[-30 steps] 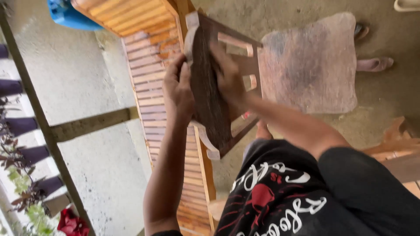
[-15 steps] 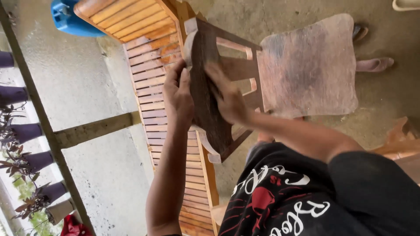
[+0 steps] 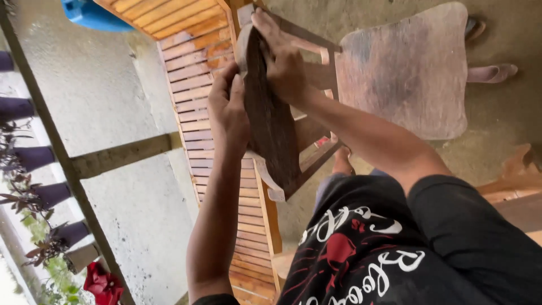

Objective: The person sands a wooden chair using a sanding block. They work on the seat, legs, and backrest, frequently repositioning the chair to access different surfaces.

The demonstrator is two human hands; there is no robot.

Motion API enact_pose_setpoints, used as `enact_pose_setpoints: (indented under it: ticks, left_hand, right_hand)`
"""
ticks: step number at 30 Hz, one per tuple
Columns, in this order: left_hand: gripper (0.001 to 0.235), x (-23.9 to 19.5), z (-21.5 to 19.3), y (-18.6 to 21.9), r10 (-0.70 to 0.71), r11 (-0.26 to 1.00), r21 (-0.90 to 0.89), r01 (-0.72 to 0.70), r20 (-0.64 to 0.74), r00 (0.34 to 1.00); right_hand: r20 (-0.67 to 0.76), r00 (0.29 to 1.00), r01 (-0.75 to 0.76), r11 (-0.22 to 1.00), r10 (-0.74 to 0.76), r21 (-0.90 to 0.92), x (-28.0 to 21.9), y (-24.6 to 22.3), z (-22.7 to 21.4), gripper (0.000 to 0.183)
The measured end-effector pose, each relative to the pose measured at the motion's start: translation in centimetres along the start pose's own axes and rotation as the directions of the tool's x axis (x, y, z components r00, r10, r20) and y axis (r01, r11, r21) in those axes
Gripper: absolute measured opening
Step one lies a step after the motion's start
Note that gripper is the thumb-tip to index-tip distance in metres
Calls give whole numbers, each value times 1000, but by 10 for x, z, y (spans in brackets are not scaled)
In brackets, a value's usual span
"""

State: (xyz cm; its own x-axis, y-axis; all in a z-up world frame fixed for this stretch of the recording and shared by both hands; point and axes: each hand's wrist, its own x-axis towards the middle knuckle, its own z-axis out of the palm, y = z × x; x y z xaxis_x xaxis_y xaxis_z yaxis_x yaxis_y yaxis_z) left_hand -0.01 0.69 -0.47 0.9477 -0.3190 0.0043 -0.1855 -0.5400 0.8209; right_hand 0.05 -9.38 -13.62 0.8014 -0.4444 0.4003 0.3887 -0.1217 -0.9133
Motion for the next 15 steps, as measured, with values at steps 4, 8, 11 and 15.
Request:
enact_pose_setpoints:
  ticks: [4,8,11,15]
  left_hand:
    - [35,0,-1,2,-32,999,-1,32,-6,999]
    - [34,5,1,-1,-13,999,-32,13,-8,1000]
    - [35,1,0,3,-78,996,-35,78,-11,997]
    - [37,7,2,-13,-118,992,-54,116,-35,992]
  right_hand:
    - [73,994,74,997,-76,27,-45,-32,-12,50]
    - [21,999,26,999,-25,-26,8,22,0,49]
    - [71,997,-18,996,12,91,-9,-14,-3,50]
    - [118,981,146,986,-155,81,-47,-21,-5,45]
